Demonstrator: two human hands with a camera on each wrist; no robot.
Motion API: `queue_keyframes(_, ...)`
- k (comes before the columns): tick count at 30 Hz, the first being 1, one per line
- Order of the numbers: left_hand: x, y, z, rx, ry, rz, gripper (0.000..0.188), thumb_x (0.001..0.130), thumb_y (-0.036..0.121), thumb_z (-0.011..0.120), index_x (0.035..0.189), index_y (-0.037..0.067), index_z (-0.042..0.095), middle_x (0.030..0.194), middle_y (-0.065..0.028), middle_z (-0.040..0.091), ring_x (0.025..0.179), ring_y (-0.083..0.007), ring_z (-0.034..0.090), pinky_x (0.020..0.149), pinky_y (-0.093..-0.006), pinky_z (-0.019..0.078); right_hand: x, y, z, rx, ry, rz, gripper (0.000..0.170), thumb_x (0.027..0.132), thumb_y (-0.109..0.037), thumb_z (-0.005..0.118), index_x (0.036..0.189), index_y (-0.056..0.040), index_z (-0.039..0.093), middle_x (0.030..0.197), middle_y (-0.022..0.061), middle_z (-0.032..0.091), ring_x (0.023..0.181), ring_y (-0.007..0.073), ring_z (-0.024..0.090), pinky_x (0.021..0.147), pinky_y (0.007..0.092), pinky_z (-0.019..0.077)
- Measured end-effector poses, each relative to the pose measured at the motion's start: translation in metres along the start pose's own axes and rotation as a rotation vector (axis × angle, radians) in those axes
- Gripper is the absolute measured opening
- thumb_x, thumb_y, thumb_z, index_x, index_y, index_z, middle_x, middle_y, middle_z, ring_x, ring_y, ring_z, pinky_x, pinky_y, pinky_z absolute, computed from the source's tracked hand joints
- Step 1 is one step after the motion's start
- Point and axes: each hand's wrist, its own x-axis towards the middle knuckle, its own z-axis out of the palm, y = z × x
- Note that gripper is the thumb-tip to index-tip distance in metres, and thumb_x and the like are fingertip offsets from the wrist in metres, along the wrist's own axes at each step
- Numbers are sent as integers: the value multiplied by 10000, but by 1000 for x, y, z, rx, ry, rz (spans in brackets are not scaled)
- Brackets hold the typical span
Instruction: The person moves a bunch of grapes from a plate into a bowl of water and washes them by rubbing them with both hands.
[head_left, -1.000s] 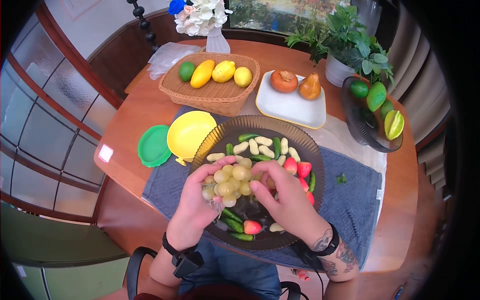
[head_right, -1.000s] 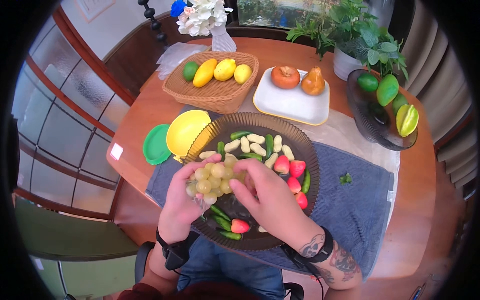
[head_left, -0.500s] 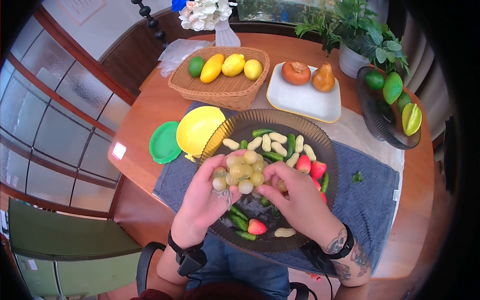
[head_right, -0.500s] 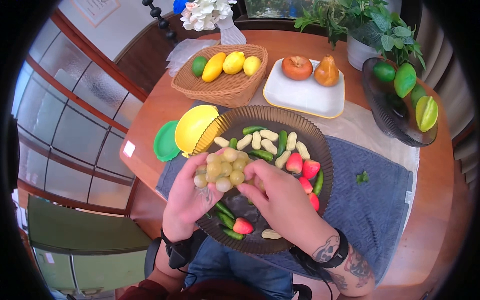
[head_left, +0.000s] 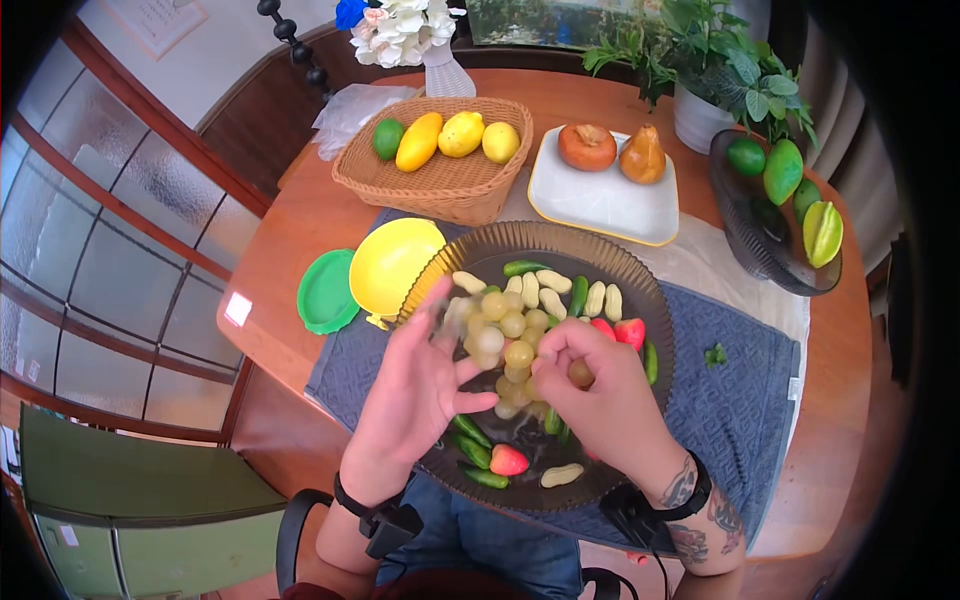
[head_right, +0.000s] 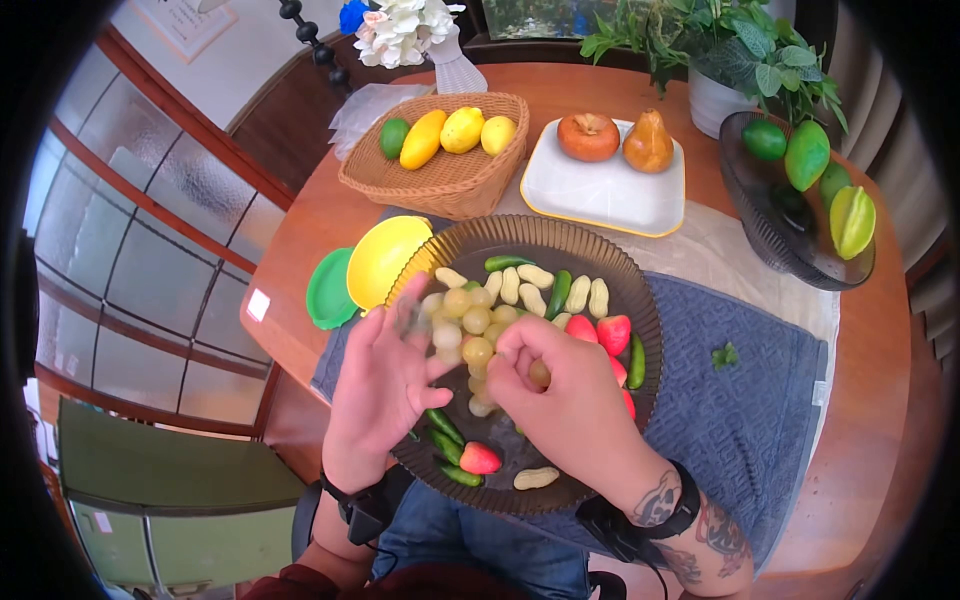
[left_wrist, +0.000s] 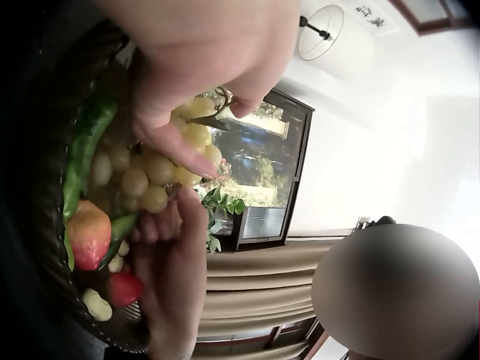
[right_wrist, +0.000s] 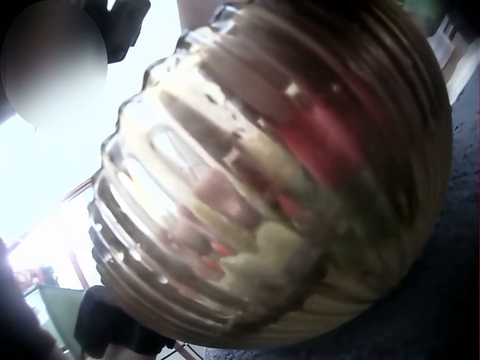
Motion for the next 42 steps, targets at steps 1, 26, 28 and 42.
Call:
queue_keyframes(1,-1,-1,5,0,-3,0,597,1032,322,452,1536,49,287,1562,-155,331,1235,-332,585,768,-382,646,1,1,-1,31,1,19,97,907,-99,664,921,-39,589,726,-20,577,657,46,524,595,237,432)
queue_keyframes(26,-2,-19,15,1491,-44,540,200,925,22,630,1118,46,674,1310,-114,633,1308,-330,518,1119,-433,373,1,-11,-7,276,-140,279,102,969,-136,633,964,-36,651,835,-38,626,778,30,560,700,199,442)
queue_keyframes(28,-3,-20,14,1483,-62,523,229,915,37,650,1144,48,666,1350,-121,608,1341,-335,490,1129,-435,364,0,-7,-8,306,-130,255,117,970,-152,636,975,-37,660,825,-38,629,749,27,555,672,195,433)
queue_keyframes(42,-3,-28,18,1587,-19,544,381,821,-22,671,1191,61,636,1420,-134,560,1412,-361,429,1131,-439,375,-1,-9,-3,259,-67,224,111,961,-147,644,958,-37,658,814,-29,637,747,31,554,656,202,428)
